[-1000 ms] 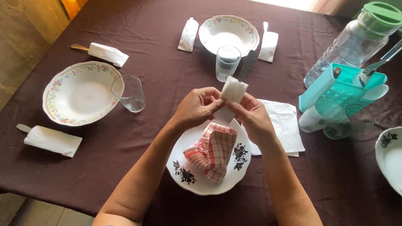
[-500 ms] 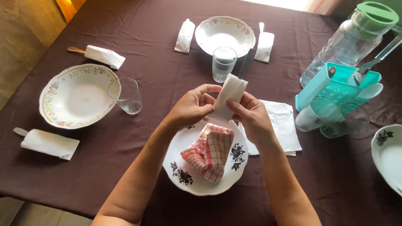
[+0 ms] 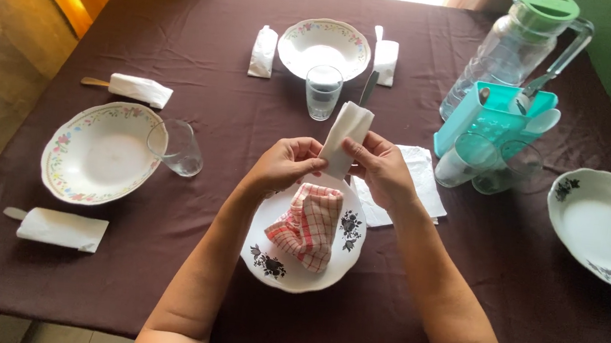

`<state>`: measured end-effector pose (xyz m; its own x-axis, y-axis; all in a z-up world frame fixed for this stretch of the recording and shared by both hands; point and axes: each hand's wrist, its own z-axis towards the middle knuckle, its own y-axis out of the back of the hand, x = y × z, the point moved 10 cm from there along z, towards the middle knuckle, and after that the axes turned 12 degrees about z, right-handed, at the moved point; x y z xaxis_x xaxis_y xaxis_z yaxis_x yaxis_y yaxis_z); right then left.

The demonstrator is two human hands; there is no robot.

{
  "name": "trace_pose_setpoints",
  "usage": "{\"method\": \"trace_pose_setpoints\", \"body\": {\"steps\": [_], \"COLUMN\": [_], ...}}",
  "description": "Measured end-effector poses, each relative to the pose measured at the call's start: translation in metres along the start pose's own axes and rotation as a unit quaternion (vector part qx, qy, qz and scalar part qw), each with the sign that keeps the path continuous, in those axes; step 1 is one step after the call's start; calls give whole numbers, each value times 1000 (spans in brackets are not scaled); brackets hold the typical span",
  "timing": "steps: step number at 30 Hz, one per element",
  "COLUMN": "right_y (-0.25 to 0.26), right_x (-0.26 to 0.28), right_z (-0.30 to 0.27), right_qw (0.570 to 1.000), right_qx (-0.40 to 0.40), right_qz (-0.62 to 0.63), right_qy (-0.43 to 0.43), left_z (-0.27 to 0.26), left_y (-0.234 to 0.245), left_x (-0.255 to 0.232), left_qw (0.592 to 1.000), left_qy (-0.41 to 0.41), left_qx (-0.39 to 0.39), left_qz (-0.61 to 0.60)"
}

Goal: The person wipes a spoon, fork, and glass with a cloth, then wraps each utensil in a paper napkin and places them on the table. The person also wipes a glass with the cloth. The table is set with plates, glasses, and a pitcher.

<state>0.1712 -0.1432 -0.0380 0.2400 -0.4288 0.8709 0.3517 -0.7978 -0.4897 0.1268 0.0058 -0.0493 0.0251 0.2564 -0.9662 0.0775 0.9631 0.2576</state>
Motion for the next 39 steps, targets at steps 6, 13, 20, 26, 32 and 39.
{"method": "trace_pose_setpoints", "body": {"steps": [6,13,20,26,32,39], "right_y": [20,78,113,141,171,212], "right_x": [2,9,35,62,94,125], "right_z": [-9,-30,-64,-95,-124,-151], "right_qw": [1000,996,988,971,945,919], "right_qx": [-3,-86,-141,-204,-273,-333], "right_qz": [-29,7,52,92,122,138], "right_qy": [4,6,43,87,135,156], "left_z": [19,18,37,54,78,93], "left_y": [-24,-66,-115,-157,-217,-278], "left_x": [19,-7,-18,-36,-43,-55], "left_qw": [1000,997,992,991,990,986], "left_qy": [-4,14,24,19,39,88], "left_qx": [9,74,122,134,133,128], "left_qz": [-9,-25,-14,15,17,-55]}}
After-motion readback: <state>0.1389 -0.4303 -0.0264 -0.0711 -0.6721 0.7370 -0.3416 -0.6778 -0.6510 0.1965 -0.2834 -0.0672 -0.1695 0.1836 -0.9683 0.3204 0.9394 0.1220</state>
